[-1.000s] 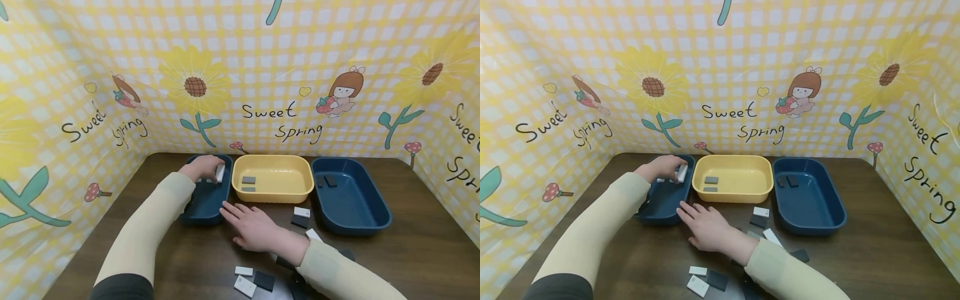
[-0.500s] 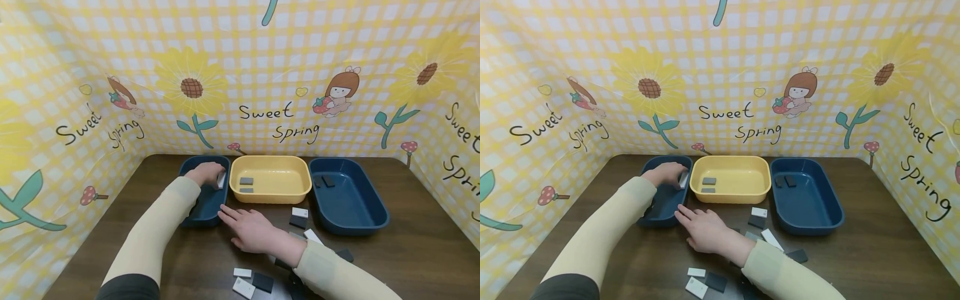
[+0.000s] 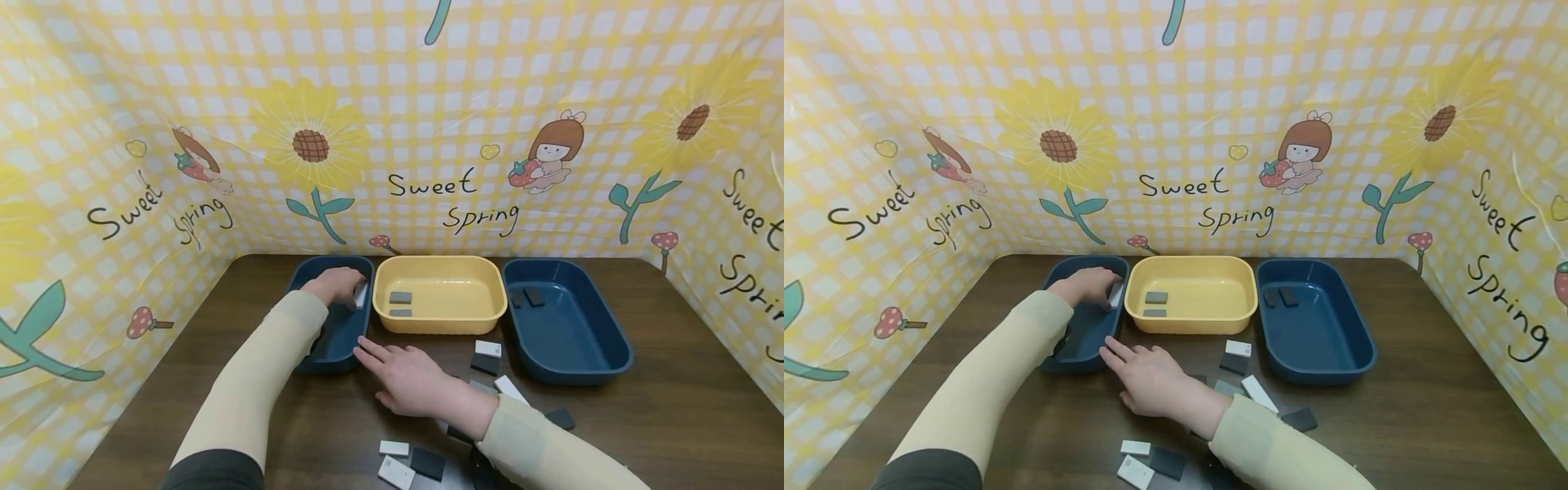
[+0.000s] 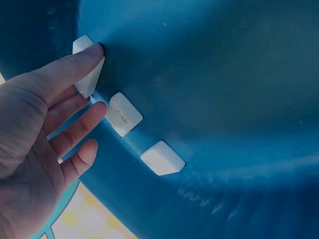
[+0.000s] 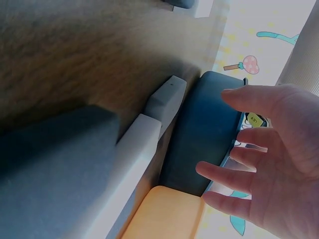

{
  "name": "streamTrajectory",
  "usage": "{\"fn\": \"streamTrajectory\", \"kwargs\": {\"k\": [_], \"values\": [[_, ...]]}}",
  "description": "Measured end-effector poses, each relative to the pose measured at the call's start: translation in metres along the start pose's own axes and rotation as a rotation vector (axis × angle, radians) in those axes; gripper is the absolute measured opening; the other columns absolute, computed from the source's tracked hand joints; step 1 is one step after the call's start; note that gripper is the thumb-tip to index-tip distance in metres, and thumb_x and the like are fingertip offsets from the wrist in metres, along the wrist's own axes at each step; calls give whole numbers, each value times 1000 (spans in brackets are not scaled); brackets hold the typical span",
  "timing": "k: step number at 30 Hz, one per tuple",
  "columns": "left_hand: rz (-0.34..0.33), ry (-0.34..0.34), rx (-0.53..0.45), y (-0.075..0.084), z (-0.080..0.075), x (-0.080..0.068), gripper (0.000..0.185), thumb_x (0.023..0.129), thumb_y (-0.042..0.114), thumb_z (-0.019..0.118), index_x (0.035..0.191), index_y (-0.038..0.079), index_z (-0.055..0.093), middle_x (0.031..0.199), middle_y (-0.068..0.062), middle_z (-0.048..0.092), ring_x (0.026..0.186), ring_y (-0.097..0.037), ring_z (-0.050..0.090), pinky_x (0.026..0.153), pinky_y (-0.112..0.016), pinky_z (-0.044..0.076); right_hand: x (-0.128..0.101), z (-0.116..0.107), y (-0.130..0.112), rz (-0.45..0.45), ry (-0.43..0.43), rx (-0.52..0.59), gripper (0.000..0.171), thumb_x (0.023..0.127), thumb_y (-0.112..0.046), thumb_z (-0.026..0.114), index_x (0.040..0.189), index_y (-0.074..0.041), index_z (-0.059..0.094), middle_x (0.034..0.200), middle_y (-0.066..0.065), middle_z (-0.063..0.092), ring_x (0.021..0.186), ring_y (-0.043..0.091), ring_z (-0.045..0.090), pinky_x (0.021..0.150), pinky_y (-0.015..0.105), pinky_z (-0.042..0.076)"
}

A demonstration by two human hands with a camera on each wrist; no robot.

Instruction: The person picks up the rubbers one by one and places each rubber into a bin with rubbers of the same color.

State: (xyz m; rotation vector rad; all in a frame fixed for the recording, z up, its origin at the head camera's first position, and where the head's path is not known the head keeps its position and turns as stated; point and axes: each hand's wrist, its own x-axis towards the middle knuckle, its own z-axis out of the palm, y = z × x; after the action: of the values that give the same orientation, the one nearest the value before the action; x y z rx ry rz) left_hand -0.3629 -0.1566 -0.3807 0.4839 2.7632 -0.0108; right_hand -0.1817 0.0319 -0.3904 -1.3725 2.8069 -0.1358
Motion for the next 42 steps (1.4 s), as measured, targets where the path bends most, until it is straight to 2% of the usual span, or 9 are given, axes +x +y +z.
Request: {"fn": "streamTrajectory", "kwargs": {"k": [8, 16, 19, 21, 24, 27, 34, 38, 42], "values": [[-23, 2, -3, 1, 0, -4, 41, 83, 19, 79, 120, 8, 64, 100, -6, 64, 88, -22, 57, 85, -40, 48, 0, 2, -1, 15, -7, -11, 74, 90, -36, 69, 152, -16, 33, 158, 2, 26, 124, 17, 51, 92, 36, 47], [-8, 21, 24, -1, 1, -6, 40, 83, 21, 79, 118, 7, 64, 99, -6, 64, 87, -22, 57, 84, -40, 48, -1, 2, -2, 12, -4, -5, 75, 90, -36, 69, 152, -16, 33, 158, 3, 26, 124, 18, 52, 92, 36, 48], [16, 41, 31, -4, 0, -9, 46, 83, 23, 79, 123, 7, 63, 105, -9, 65, 91, -23, 58, 87, -41, 48, -1, 1, -2, 11, -5, -3, 75, 90, -36, 69, 152, -16, 33, 158, 3, 26, 123, 18, 52, 91, 36, 48], [24, 57, 34, -5, -2, -12, 51, 85, 25, 77, 129, 6, 60, 116, -12, 64, 101, -25, 58, 92, -43, 46, 0, 1, -2, 14, -5, -2, 75, 90, -36, 70, 152, -16, 33, 158, 3, 26, 123, 18, 52, 91, 36, 48], [37, 77, 28, -6, -9, -20, 56, 89, 27, 72, 137, 3, 54, 131, -16, 58, 117, -30, 55, 100, -47, 41, 0, 0, -2, 21, -8, 7, 75, 89, -36, 70, 152, -16, 34, 158, 3, 26, 125, 19, 51, 92, 37, 48], [45, 92, 31, -5, -16, -30, 56, 93, 28, 66, 140, 2, 50, 137, -17, 53, 125, -31, 50, 103, -48, 38, 1, -1, -2, 28, -15, 7, 75, 90, -36, 69, 152, -17, 33, 158, 2, 26, 127, 19, 49, 94, 38, 47], [102, 146, 40, -6, -35, -57, 53, 96, 29, 62, 139, 2, 50, 137, -18, 53, 126, -33, 49, 101, -49, 39, -5, -12, 7, 59, -8, 34, 73, 92, -37, 66, 153, -16, 31, 158, 3, 25, 132, 21, 44, 97, 41, 44], [133, 195, 58, -7, -40, -74, 52, 95, 30, 63, 138, 2, 52, 136, -17, 54, 124, -32, 50, 100, -48, 40, -20, -24, 23, 111, 78, 26, 69, 92, -36, 66, 150, -13, 37, 156, 8, 31, 129, 24, 48, 92, 41, 48], [160, 217, 50, -1, -40, -92, 53, 95, 32, 63, 138, 4, 52, 137, -16, 53, 126, -30, 50, 102, -47, 39, -38, -35, 41, 207, 128, 9, 62, 93, -36, 65, 146, -12, 44, 152, 10, 36, 125, 28, 51, 90, 44, 48]]}}
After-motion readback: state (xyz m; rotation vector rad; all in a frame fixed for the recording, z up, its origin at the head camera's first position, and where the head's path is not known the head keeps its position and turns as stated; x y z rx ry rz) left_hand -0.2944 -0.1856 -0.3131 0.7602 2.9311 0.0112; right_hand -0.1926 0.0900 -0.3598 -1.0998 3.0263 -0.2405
